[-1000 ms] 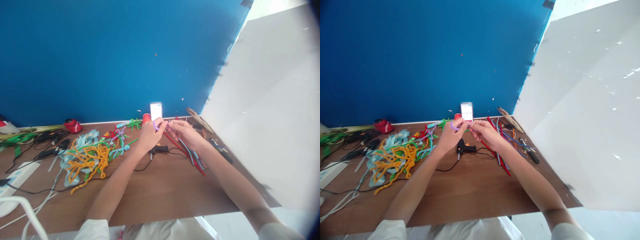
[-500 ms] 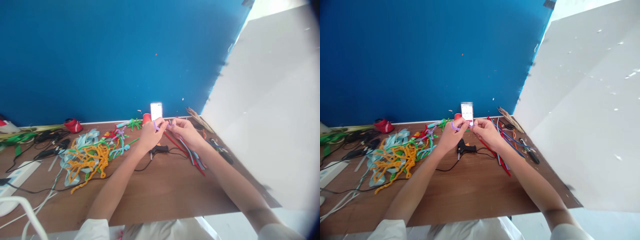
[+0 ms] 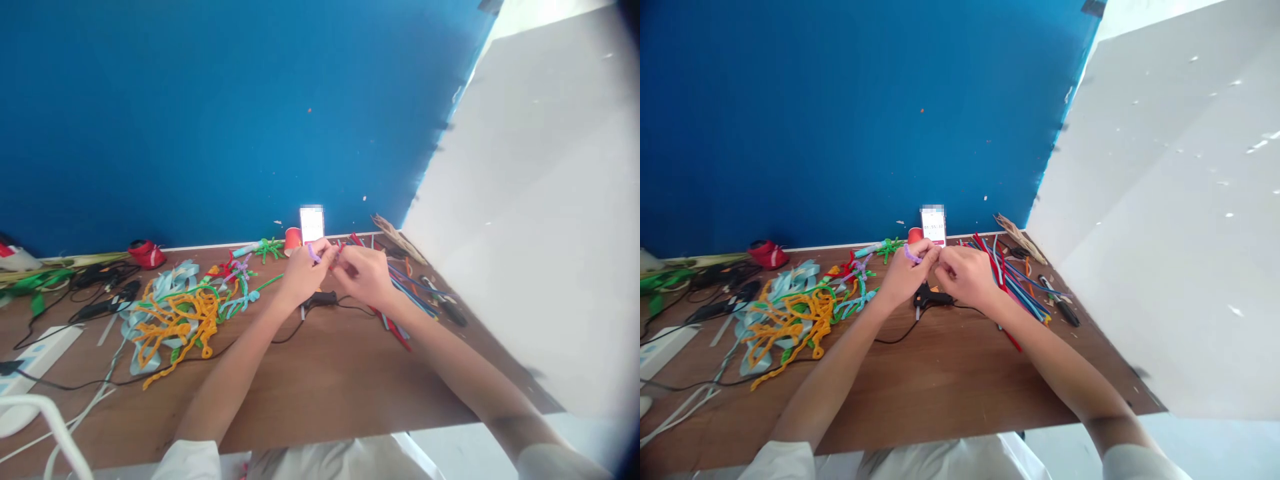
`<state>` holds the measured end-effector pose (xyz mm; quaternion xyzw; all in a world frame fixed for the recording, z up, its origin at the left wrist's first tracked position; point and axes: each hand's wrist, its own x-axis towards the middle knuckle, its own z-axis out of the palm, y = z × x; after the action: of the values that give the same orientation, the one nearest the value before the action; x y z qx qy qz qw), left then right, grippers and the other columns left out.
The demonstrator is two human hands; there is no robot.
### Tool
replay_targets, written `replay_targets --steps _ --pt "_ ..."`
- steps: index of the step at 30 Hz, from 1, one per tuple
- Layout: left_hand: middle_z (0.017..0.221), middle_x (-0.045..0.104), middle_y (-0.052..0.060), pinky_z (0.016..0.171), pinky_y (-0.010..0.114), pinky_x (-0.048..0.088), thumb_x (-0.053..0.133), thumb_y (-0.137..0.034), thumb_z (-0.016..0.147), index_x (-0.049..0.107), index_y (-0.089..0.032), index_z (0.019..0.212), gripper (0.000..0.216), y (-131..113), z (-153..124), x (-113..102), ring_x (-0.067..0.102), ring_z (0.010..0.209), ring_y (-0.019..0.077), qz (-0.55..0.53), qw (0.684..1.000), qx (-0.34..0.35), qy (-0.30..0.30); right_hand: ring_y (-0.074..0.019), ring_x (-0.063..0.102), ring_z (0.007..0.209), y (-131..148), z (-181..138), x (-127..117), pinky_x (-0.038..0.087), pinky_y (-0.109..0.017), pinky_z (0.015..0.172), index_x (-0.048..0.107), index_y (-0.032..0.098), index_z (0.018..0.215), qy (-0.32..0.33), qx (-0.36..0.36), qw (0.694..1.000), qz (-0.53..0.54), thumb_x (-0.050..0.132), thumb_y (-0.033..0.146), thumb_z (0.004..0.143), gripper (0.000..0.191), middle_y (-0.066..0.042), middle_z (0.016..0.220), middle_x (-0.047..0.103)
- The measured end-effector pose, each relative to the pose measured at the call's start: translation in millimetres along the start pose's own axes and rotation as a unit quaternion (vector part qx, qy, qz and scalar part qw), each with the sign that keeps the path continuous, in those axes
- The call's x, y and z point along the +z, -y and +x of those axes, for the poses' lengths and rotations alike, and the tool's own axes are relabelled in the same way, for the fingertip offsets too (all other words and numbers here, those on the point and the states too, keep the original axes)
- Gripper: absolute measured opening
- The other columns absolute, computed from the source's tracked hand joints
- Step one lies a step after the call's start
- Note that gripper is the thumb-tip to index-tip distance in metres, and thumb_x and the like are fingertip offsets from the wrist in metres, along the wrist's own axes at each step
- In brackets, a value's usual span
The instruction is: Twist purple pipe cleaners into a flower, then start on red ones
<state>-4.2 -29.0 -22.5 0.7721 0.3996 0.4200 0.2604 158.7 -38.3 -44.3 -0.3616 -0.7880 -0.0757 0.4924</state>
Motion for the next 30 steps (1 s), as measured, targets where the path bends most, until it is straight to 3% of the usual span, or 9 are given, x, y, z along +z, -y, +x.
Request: replay_targets --steps 1,3,6,10,13,17,22,26,30 --pt "0.055 0.045 -0.004 0.055 0.025 0.027 0.048 -0.039 0.099 0.052 -0.019 0.071 0.035 0 0 -1 0.041 0.054 0.0110 0.002 1.000 -0.005 -0.005 -0.0101 0.036 0.052 1 2 -1 0.027 -0.027 0.053 0.040 0.022 0.064 0.006 0.071 0.995 0.073 0.058 0.016 0.084 0.027 0.005 0.055 0.043" --pt "0.053 0.044 -0.005 0.054 0.025 0.026 0.048 -0.040 0.099 0.054 -0.019 0.073 0.034 1 1 -3 0.040 0.053 0.0111 0.003 1.000 -0.013 -0.019 -0.0092 0.037 0.053 3 7 -5 0.028 -0.025 0.053 0.042 0.022 0.067 0.032 0.201 0.950 0.238 0.063 0.026 0.087 0.029 0.006 0.057 0.044" --pt "0.052 0.045 -0.005 0.053 0.025 0.026 0.049 -0.040 0.099 0.057 -0.019 0.076 0.032 2 1 -4 0.040 0.052 0.0110 -0.003 0.999 -0.010 -0.032 -0.0086 0.040 0.051 3 13 -8 0.027 -0.024 0.049 0.049 0.021 0.074 0.102 0.334 0.824 0.447 0.067 0.042 0.088 0.031 0.006 0.060 0.049" --pt "0.053 0.048 -0.005 0.053 0.025 0.027 0.048 -0.039 0.099 0.057 -0.019 0.075 0.033 2 1 -4 0.042 0.050 0.0103 0.008 0.999 -0.001 -0.041 -0.0074 0.038 0.046 -1 15 -6 0.024 -0.023 0.044 0.059 0.019 0.082 0.183 0.427 0.659 0.592 0.065 0.050 0.089 0.033 0.005 0.061 0.052" --pt "0.054 0.047 -0.005 0.055 0.025 0.028 0.050 -0.036 0.099 0.056 -0.018 0.073 0.032 3 3 -4 0.041 0.052 0.0097 0.030 0.997 0.021 -0.062 -0.0070 0.034 0.046 -2 14 -8 0.023 -0.022 0.044 0.062 0.018 0.080 0.189 0.434 0.595 0.650 0.064 0.047 0.091 0.031 0.006 0.056 0.045" --pt "0.056 0.046 -0.005 0.056 0.025 0.028 0.049 -0.036 0.100 0.057 -0.018 0.074 0.032 6 4 -4 0.040 0.053 0.0099 0.054 0.995 0.044 -0.077 -0.0069 0.032 0.046 -1 16 -13 0.023 -0.022 0.045 0.065 0.016 0.076 0.171 0.425 0.566 0.685 0.060 0.043 0.093 0.032 0.005 0.056 0.042" --pt "0.061 0.055 -0.004 0.058 0.024 0.031 0.049 -0.036 0.100 0.061 -0.018 0.079 0.030 6 3 -5 0.043 0.057 0.0098 0.063 0.993 0.075 -0.071 -0.0067 0.029 0.046 2 17 -14 0.021 -0.022 0.046 0.060 0.016 0.068 0.188 0.439 0.562 0.675 0.065 0.030 0.088 0.026 0.006 0.053 0.038" --pt "0.061 0.055 -0.004 0.057 0.023 0.031 0.049 -0.036 0.100 0.063 -0.018 0.080 0.030 3 2 -7 0.043 0.056 0.0097 0.058 0.994 0.077 -0.061 -0.0070 0.028 0.046 1 17 -12 0.022 -0.023 0.046 0.059 0.016 0.070 0.175 0.435 0.557 0.686 0.064 0.032 0.089 0.025 0.007 0.053 0.037" --pt "0.059 0.053 -0.004 0.056 0.024 0.029 0.050 -0.037 0.100 0.063 -0.018 0.080 0.031 3 2 -7 0.041 0.056 0.0099 0.057 0.995 0.070 -0.054 -0.0068 0.030 0.045 -2 16 -10 0.021 -0.023 0.046 0.060 0.016 0.072 0.167 0.433 0.571 0.677 0.065 0.032 0.089 0.024 0.007 0.053 0.039"
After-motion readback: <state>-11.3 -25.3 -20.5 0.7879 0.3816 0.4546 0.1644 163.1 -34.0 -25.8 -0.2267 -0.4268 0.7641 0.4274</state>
